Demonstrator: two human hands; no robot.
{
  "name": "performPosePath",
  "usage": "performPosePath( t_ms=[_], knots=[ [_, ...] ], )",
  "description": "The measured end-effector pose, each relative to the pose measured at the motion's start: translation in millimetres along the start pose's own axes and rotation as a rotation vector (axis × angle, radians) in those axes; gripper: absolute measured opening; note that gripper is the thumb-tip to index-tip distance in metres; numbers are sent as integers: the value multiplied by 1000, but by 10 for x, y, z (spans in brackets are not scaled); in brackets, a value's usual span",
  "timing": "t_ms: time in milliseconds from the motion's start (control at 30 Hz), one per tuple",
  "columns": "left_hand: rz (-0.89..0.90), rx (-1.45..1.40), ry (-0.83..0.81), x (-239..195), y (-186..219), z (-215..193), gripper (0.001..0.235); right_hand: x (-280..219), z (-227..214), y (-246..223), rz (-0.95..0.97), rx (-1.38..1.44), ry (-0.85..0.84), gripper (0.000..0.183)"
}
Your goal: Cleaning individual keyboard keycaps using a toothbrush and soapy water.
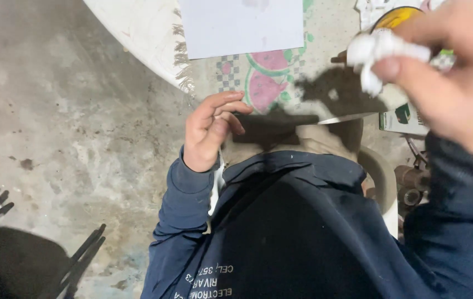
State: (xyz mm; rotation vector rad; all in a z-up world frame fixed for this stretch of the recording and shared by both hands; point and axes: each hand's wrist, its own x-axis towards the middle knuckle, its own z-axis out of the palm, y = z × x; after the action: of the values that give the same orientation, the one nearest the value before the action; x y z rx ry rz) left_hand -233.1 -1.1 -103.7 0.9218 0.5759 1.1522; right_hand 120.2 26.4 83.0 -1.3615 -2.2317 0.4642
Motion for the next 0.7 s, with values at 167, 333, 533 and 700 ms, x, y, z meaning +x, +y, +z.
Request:
performPosePath(
  t_ms=[167,333,533,700],
  knots=[
    [-92,427,-162,306,308,766,51,-475,640,-229,214,286,94,22],
    [32,559,-246,469,10,1298,40,-886,998,129,185,424,190,19],
    [68,695,-170,479,-399,1483,23,-1084,980,421,256,546,226,19],
    [-17,697,-197,660,-188,1704,28,-1102,849,610,287,672,113,24]
  ],
)
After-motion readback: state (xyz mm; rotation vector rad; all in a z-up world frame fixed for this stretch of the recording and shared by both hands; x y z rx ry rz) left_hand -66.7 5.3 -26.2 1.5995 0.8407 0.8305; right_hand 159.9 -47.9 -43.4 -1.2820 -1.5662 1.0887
